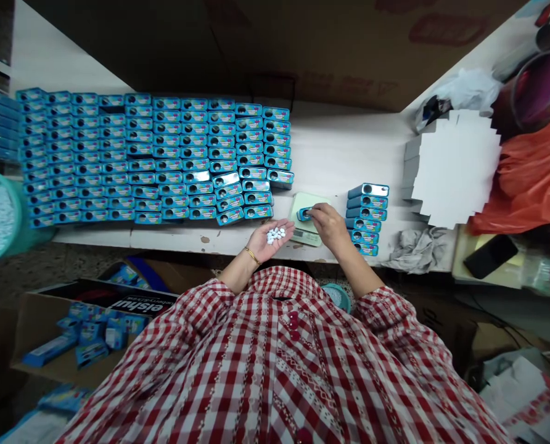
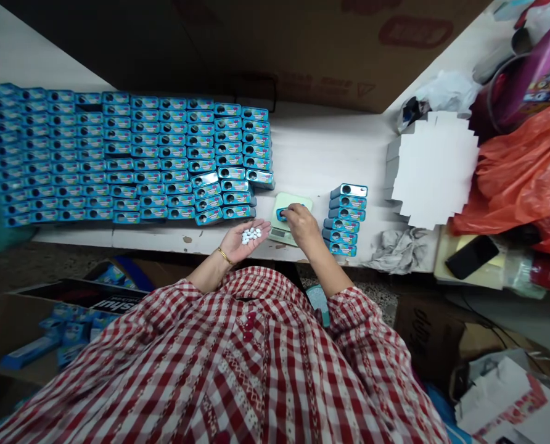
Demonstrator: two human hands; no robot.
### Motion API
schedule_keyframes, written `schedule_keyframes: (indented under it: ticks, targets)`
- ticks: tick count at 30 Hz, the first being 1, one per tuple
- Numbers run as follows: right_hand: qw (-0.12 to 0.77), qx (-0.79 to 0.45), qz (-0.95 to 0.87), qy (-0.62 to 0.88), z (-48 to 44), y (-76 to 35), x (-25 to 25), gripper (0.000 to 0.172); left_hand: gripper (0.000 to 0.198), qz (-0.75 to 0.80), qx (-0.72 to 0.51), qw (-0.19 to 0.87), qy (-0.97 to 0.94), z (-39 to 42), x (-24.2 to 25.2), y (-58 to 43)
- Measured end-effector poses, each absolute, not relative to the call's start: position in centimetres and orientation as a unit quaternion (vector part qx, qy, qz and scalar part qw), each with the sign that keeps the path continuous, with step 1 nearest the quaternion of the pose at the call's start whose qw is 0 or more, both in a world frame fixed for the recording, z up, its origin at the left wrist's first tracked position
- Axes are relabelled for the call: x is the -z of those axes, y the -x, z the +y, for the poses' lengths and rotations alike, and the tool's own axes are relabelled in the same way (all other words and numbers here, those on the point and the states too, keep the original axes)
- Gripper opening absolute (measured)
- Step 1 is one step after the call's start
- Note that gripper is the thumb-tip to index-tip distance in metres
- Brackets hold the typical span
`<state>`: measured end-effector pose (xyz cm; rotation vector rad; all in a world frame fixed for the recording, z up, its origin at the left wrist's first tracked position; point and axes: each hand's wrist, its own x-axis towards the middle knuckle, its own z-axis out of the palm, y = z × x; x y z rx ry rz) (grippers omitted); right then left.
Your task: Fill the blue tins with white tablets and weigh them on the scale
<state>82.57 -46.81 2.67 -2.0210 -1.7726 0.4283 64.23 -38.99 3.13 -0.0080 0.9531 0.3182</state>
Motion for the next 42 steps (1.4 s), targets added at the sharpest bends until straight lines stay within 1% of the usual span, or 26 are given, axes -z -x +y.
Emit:
schedule_keyframes:
  ticks: [3, 5, 10, 12, 14, 17, 19, 23, 26, 30, 32, 35, 37, 39, 42]
  targets:
    - [0.187, -0.134, -0.607, 0.760, -47.1, -82.5, -2.6, 0.031, 0.026, 0.459, -0.156, 0.874, 0.010, -39.2, -3.2, -63.6]
    - [0.183, -0.147, -0.617, 0.751, -47.0, -82.2, -2.7, 0.032, 0.027, 0.463, -0.157, 0.872, 0.012, -39.3, -3.2, -63.4]
    - [0.270, -0.166, -0.620, 0.718, -46.6, -80.4, -3.7, 0.032, 0.028, 0.446, -0.150, 0.882, 0.015, -39.6, -3.3, -63.3]
    - [0.273, -0.177, -0.637, 0.699, -47.0, -78.7, -4.5, 0.028, 0.030, 0.435, -0.143, 0.889, 0.021, -39.9, -3.4, -63.2]
    - [0.215, -0.206, -0.684, 0.666, -47.8, -76.5, -5.2, 0.027, 0.032, 0.429, -0.128, 0.893, 0.030, -40.3, -3.5, -63.1]
    - [0.116, -0.243, -0.727, 0.632, -48.8, -73.5, -5.8, 0.030, 0.035, 0.436, -0.103, 0.893, 0.041, -41.1, -3.4, -62.4]
    - [0.105, -0.257, -0.733, 0.621, -49.3, -72.4, -5.9, 0.029, 0.036, 0.451, -0.088, 0.887, 0.046, -41.6, -3.2, -61.7]
    - [0.120, -0.281, -0.731, 0.611, -49.5, -72.2, -5.3, 0.019, 0.033, 0.472, -0.058, 0.878, 0.057, -42.1, -2.7, -60.3]
    - [0.137, -0.284, -0.722, 0.616, -49.2, -72.6, -4.5, 0.018, 0.028, 0.464, -0.063, 0.881, 0.064, -41.9, -2.6, -60.4]
    - [0.163, -0.279, -0.703, 0.634, -48.4, -74.2, -3.6, 0.021, 0.028, 0.442, -0.096, 0.889, 0.073, -41.2, -3.0, -62.3]
    - [0.200, -0.272, -0.685, 0.645, -48.0, -75.7, -3.5, 0.021, 0.027, 0.424, -0.112, 0.896, 0.068, -40.7, -3.4, -63.7]
    - [0.289, -0.242, -0.650, 0.660, -47.0, -78.3, -3.7, 0.017, 0.024, 0.409, -0.125, 0.903, 0.041, -39.7, -3.7, -65.3]
    - [0.317, -0.205, -0.630, 0.679, -46.3, -79.8, -3.7, 0.014, 0.026, 0.410, -0.126, 0.903, 0.027, -39.2, -3.8, -65.7]
    - [0.303, -0.172, -0.625, 0.698, -45.8, -80.9, -3.4, 0.015, 0.028, 0.419, -0.128, 0.899, 0.023, -38.8, -3.8, -65.6]
    - [0.256, -0.150, -0.640, 0.709, -45.6, -81.8, -2.8, 0.017, 0.030, 0.438, -0.139, 0.888, 0.024, -38.8, -3.6, -64.8]
